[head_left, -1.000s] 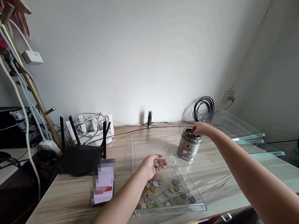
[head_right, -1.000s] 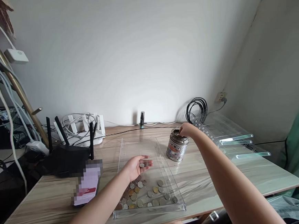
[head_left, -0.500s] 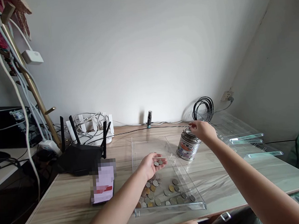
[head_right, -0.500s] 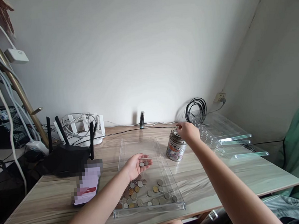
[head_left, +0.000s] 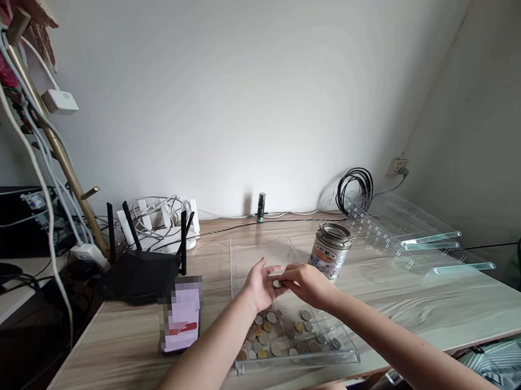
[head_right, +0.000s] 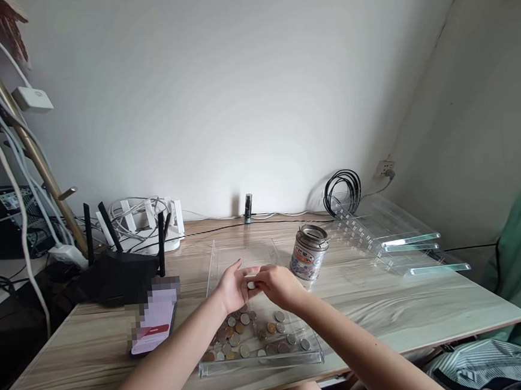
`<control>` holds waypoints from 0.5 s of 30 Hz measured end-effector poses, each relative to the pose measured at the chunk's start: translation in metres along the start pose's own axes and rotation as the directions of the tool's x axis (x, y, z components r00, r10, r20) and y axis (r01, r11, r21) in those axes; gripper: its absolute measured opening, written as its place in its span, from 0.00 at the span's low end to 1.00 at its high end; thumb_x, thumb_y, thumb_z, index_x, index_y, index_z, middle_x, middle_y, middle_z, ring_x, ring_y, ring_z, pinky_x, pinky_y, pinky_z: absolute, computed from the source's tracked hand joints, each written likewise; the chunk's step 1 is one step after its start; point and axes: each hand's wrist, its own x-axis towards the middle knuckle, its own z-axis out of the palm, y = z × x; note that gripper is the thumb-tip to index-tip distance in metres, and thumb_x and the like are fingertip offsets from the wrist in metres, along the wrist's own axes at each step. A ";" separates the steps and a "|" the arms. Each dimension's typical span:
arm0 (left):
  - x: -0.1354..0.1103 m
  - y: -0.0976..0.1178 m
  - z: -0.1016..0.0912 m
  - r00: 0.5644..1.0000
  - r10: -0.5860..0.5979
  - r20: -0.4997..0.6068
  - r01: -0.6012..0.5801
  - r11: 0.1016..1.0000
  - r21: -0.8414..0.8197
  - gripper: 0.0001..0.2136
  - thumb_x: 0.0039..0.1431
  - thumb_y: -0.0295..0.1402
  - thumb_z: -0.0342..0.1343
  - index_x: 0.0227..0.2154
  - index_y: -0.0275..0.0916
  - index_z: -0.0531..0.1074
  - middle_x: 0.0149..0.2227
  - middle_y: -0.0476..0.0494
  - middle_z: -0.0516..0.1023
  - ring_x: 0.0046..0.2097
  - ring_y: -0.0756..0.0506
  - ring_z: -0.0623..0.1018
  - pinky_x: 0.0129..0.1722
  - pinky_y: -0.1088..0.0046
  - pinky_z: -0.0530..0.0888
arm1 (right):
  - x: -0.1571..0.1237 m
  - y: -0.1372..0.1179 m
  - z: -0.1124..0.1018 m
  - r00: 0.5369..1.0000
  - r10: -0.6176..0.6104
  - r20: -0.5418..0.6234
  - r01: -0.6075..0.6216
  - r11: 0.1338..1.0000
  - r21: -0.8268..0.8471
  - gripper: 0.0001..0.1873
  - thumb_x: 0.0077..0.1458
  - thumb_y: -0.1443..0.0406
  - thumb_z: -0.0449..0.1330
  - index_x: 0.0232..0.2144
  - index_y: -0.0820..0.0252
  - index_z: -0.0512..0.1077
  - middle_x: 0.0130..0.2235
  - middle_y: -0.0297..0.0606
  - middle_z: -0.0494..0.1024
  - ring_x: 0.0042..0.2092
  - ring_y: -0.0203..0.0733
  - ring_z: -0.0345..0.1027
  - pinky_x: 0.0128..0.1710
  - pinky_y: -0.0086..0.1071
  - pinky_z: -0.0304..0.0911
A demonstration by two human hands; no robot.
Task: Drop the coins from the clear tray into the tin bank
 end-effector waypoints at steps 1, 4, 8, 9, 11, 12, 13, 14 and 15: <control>0.000 0.000 0.000 1.000 -0.007 0.005 0.007 1.000 -0.006 0.19 0.55 0.42 0.37 0.38 0.30 0.62 0.22 0.41 0.70 0.24 0.48 0.72 0.28 0.72 0.69 | 0.001 0.007 -0.006 0.999 -0.020 -0.028 0.020 1.000 0.001 0.14 0.49 0.68 0.48 0.30 0.54 0.73 0.31 0.33 0.74 0.33 0.36 0.65 0.31 0.26 0.58; 0.002 -0.001 -0.003 1.000 0.005 0.019 -0.004 1.000 -0.028 0.19 0.55 0.41 0.37 0.35 0.29 0.62 0.29 0.33 0.72 0.32 0.45 0.75 0.32 0.71 0.69 | 0.005 0.042 -0.034 0.955 0.142 -0.260 -0.152 0.988 -0.017 0.12 0.48 0.67 0.49 0.31 0.57 0.72 0.33 0.35 0.75 0.35 0.36 0.66 0.33 0.27 0.59; 0.003 0.001 -0.006 1.000 0.028 -0.007 -0.029 0.999 -0.029 0.18 0.55 0.41 0.37 0.34 0.30 0.63 0.34 0.29 0.72 0.36 0.43 0.75 0.33 0.71 0.70 | 0.014 0.100 -0.073 0.796 0.475 -0.376 -0.530 0.846 -0.055 0.11 0.44 0.66 0.52 0.29 0.57 0.73 0.30 0.34 0.75 0.33 0.38 0.66 0.30 0.27 0.59; 0.003 0.001 -0.006 0.999 0.032 -0.011 -0.032 0.999 -0.029 0.18 0.55 0.41 0.37 0.34 0.30 0.63 0.34 0.29 0.72 0.36 0.43 0.75 0.33 0.71 0.70 | 0.015 0.110 -0.078 0.804 0.493 -0.333 -0.546 0.833 -0.087 0.10 0.43 0.66 0.52 0.28 0.58 0.73 0.29 0.34 0.75 0.33 0.38 0.66 0.30 0.26 0.58; 0.004 0.001 -0.006 0.999 0.036 -0.022 -0.037 0.999 -0.026 0.18 0.55 0.41 0.37 0.34 0.30 0.63 0.34 0.29 0.72 0.36 0.43 0.75 0.33 0.71 0.70 | 0.017 0.124 -0.082 0.840 0.483 -0.248 -0.526 0.837 -0.153 0.11 0.42 0.68 0.52 0.26 0.58 0.73 0.29 0.34 0.75 0.33 0.37 0.66 0.30 0.26 0.58; 0.004 0.002 -0.006 0.999 0.036 -0.028 -0.036 0.999 -0.025 0.18 0.55 0.41 0.37 0.34 0.30 0.63 0.34 0.29 0.72 0.36 0.44 0.75 0.33 0.71 0.70 | 0.017 0.126 -0.082 0.856 0.466 -0.224 -0.506 0.844 -0.179 0.11 0.41 0.69 0.51 0.26 0.58 0.73 0.30 0.34 0.75 0.33 0.37 0.66 0.30 0.26 0.58; 0.004 0.002 -0.005 0.999 0.036 -0.035 -0.037 0.999 -0.025 0.18 0.55 0.41 0.37 0.34 0.30 0.63 0.34 0.29 0.72 0.36 0.44 0.75 0.33 0.71 0.69 | 0.017 0.127 -0.081 0.867 0.453 -0.209 -0.492 0.848 -0.200 0.12 0.41 0.70 0.51 0.26 0.58 0.73 0.30 0.34 0.75 0.34 0.37 0.66 0.31 0.26 0.58; 0.004 0.002 -0.005 0.999 0.037 -0.039 -0.038 0.999 -0.027 0.18 0.55 0.41 0.37 0.34 0.30 0.63 0.34 0.29 0.72 0.36 0.44 0.75 0.33 0.71 0.69 | 0.017 0.126 -0.080 0.869 0.448 -0.211 -0.488 0.847 -0.210 0.12 0.41 0.70 0.51 0.26 0.57 0.73 0.31 0.34 0.75 0.34 0.38 0.66 0.31 0.26 0.58; 0.004 0.002 -0.005 0.998 0.041 -0.041 -0.042 0.999 -0.032 0.18 0.55 0.41 0.37 0.34 0.30 0.63 0.34 0.29 0.72 0.36 0.44 0.75 0.34 0.71 0.69 | 0.017 0.123 -0.078 0.863 0.448 -0.232 -0.494 0.844 -0.209 0.11 0.41 0.69 0.51 0.26 0.57 0.73 0.31 0.35 0.75 0.34 0.39 0.66 0.30 0.27 0.58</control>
